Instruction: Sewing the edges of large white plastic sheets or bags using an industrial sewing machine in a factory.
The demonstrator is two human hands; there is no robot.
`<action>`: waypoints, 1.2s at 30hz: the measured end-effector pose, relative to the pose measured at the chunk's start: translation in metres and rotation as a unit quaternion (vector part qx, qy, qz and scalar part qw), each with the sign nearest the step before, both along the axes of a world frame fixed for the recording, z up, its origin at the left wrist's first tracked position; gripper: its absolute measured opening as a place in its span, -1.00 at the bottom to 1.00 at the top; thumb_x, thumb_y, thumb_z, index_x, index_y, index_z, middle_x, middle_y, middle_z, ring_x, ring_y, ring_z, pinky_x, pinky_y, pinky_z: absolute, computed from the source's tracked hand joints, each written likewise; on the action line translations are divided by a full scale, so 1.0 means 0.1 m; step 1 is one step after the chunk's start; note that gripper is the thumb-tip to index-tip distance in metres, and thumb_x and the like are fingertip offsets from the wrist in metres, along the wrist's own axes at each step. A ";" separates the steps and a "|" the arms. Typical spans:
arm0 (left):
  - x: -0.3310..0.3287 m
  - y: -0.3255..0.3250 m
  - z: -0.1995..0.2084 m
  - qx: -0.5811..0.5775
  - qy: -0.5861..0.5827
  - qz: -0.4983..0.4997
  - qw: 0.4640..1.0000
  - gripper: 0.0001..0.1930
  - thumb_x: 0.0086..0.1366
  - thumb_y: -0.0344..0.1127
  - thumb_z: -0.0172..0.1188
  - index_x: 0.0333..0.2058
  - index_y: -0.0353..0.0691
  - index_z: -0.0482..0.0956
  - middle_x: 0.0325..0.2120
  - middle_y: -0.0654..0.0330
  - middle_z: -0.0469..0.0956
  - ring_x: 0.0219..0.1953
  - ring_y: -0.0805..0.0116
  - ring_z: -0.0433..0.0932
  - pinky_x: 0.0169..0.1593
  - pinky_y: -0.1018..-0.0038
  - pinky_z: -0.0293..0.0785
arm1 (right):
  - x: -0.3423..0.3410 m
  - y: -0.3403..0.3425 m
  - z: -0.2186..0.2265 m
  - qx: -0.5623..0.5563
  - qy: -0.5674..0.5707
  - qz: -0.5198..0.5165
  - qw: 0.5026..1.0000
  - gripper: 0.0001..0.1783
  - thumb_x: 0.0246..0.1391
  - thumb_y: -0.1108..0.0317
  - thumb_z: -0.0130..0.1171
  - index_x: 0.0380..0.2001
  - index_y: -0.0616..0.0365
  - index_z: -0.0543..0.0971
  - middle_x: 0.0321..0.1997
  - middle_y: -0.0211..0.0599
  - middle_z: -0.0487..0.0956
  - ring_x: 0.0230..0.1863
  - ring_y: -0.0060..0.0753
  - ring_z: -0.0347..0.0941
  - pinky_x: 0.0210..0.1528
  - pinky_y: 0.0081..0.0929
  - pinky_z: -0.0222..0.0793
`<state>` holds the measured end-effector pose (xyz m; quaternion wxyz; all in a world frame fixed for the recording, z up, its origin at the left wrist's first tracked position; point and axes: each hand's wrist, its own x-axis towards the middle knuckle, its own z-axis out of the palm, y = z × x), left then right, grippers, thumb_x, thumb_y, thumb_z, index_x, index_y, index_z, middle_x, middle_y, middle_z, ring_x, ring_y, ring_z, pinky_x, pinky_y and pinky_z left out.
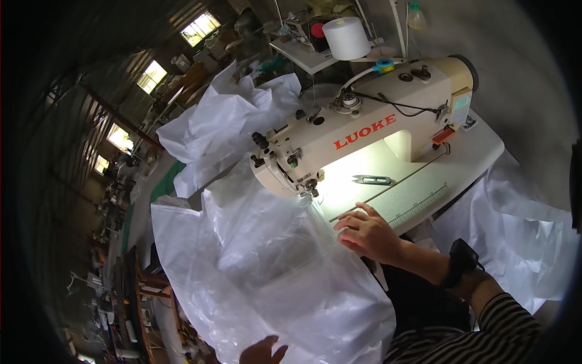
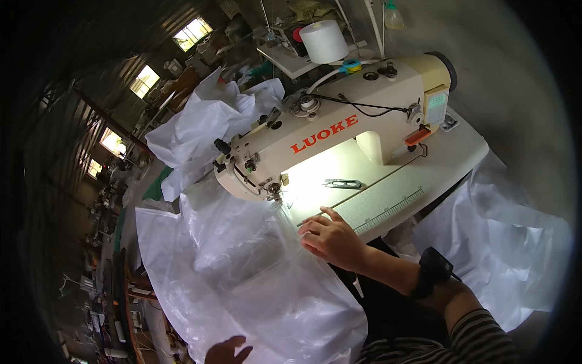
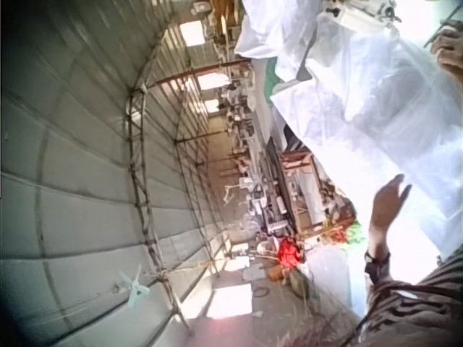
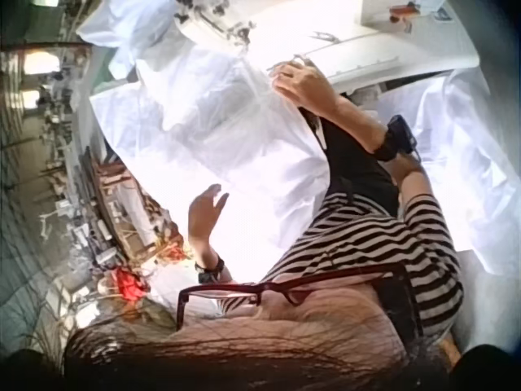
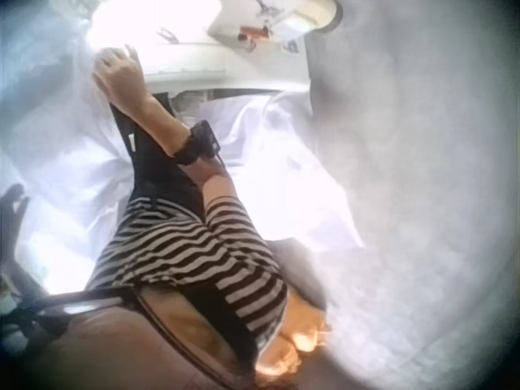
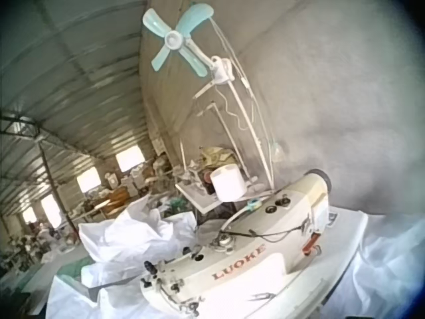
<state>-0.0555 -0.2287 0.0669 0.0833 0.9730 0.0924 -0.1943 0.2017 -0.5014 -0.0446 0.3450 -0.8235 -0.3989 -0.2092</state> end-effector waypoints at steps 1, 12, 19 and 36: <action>0.20 -0.11 0.10 -0.098 -0.060 0.021 0.993 -0.54 0.31 -0.04 0.24 0.03 -0.26 0.55 -0.03 -0.01 0.61 0.02 0.03 0.58 0.07 0.21 0.51 | 0.04 0.02 0.05 0.007 -0.011 0.006 1.000 -0.91 0.08 0.32 0.29 -0.44 -0.05 0.56 -0.10 -0.56 0.61 0.10 -0.44 0.52 0.37 -0.02 0.13; 0.03 -0.05 -0.94 0.151 -0.207 0.011 0.966 -0.08 0.00 -0.14 0.46 0.31 -0.22 0.21 0.36 -0.07 0.13 0.34 -0.13 0.20 0.28 -0.12 0.22 | 0.21 -0.09 0.16 0.006 -0.023 0.001 1.000 -0.90 0.11 0.31 0.29 -0.36 -0.06 0.54 -0.23 -0.65 0.63 -0.08 -0.56 0.60 0.34 -0.15 0.23; -1.54 0.02 -0.33 -0.225 0.151 0.163 0.949 -0.39 0.30 -0.23 0.29 0.28 -0.20 0.32 0.27 0.03 0.35 0.23 0.06 0.42 0.14 0.16 0.51 | 0.20 0.08 0.01 -0.008 -0.045 0.087 0.995 -0.86 0.10 0.29 0.28 -0.32 0.00 0.52 -0.27 -0.52 0.59 -0.11 -0.47 0.58 0.31 -0.17 0.28; 2.08 -0.60 -1.06 -0.162 -0.462 -0.093 0.867 -0.78 -0.04 -0.50 0.35 -0.35 -0.15 0.62 -0.28 0.22 0.61 -0.20 0.11 0.57 -0.07 0.24 0.46 | -0.16 -0.12 0.14 -0.017 0.039 0.095 0.995 -0.75 0.11 0.08 0.29 -0.17 -0.15 0.59 0.34 -0.38 0.30 0.44 -0.21 0.11 0.42 0.21 -0.02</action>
